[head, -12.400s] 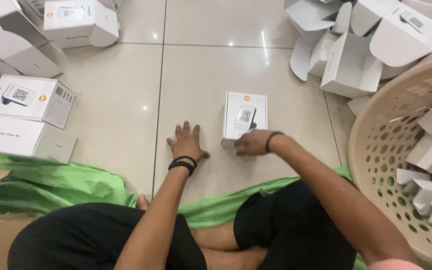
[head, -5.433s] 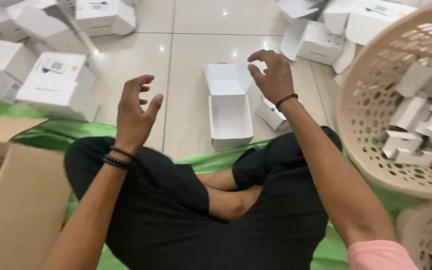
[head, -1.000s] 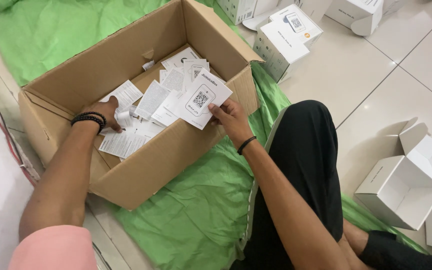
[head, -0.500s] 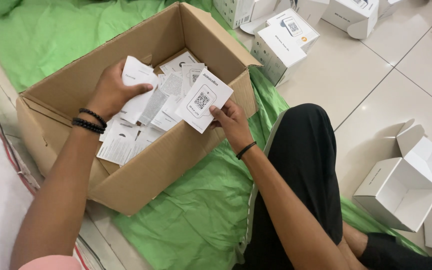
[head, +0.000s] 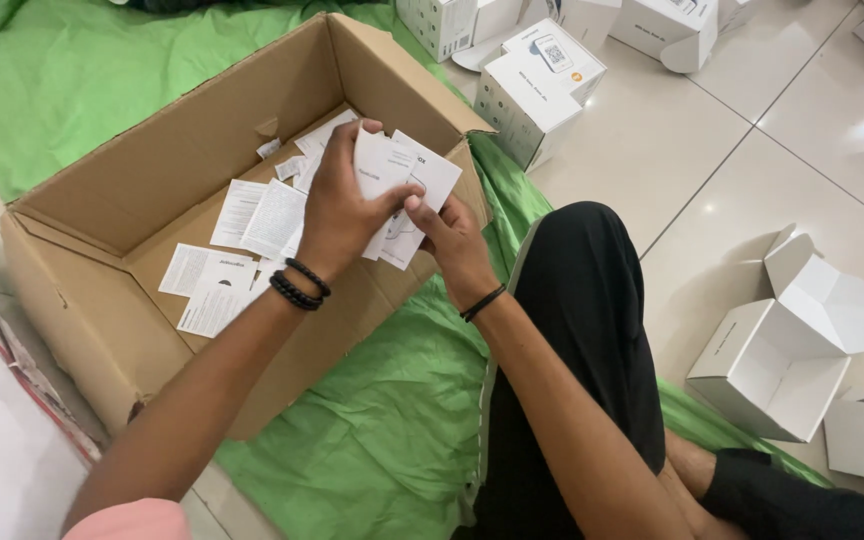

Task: The person assembles boxes and places instructional cards and components inside for product packaging.

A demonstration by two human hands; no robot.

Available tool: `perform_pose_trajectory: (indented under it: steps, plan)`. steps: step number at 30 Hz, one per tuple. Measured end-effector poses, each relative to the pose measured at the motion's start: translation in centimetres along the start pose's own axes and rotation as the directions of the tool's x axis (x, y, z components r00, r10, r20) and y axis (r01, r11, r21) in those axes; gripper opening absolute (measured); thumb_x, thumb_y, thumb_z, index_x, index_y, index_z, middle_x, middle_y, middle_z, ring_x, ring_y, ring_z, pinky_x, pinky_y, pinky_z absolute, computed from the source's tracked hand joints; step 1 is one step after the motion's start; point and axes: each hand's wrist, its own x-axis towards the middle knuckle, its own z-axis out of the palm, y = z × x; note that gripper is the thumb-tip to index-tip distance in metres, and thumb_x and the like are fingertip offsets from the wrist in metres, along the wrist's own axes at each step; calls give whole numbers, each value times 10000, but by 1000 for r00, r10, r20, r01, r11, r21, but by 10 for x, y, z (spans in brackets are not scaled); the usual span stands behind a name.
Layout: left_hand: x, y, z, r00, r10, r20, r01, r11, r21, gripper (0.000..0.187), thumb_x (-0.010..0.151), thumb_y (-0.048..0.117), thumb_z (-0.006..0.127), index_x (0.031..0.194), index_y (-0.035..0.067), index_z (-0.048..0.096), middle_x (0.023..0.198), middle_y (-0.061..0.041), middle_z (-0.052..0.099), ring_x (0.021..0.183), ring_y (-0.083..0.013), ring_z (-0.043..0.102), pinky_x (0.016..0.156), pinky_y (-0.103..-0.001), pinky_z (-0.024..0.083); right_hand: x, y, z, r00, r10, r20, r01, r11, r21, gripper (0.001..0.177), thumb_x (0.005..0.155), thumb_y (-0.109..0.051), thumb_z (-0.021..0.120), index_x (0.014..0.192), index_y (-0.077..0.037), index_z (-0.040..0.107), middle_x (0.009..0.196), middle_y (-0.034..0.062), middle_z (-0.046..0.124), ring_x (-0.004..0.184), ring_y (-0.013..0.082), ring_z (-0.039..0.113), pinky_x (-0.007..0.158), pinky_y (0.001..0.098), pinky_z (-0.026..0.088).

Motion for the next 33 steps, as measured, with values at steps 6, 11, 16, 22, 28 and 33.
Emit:
perform_pose_trajectory:
  steps: [6,11,16,22,28,33]
  plan:
    - [-15,9,17,977,210,45,-214,929,303,1054,763,328,895,1609,93,312,1300,-158,521,1214,-359,565,1015,-468,514,-5,-11,7,999,-42,-11,44,983,180,354,959,-193,750,1242,-6,652,1134,53,736,1014,151,703,887,324,584]
    - [-15,10,5,967,241,86,-254,937,239,1234,693,479,940,1606,50,230,1493,-228,403,1367,-428,440,1109,-541,409,-5,-15,-12,995,-58,-81,79,958,276,349,943,-125,752,1250,4,647,1167,82,738,1042,188,713,894,337,576]
    - [-2,-13,-8,930,-170,325,287,890,-354,1120,881,488,811,1655,22,149,1631,-198,330,1465,-288,418,1153,-426,427,-14,-31,-27,997,-82,-2,78,941,329,344,943,-97,749,1251,8,638,1187,106,735,1068,198,722,950,364,598]
    - [-3,3,-8,805,-183,564,501,718,-483,597,901,249,792,1391,-20,583,1196,-80,732,1058,-112,690,928,-275,576,-9,-27,-33,996,-86,23,78,967,243,354,919,-52,772,1238,26,641,1168,124,734,1036,215,729,917,381,608]
    - [0,8,-8,922,-276,274,387,711,-587,430,867,73,763,1257,18,591,1124,-46,715,1021,-110,701,916,-274,607,-13,-30,-41,977,-151,-149,193,927,321,323,942,-100,777,1218,1,642,1145,96,729,1030,195,719,918,372,600]
    - [-3,8,-3,944,-247,218,328,757,-565,432,886,5,697,1297,13,562,1161,-58,676,1077,-120,662,963,-302,561,-20,-34,-41,986,-162,-24,156,885,438,350,947,-162,795,1244,-39,658,1144,52,713,1060,176,691,951,379,590]
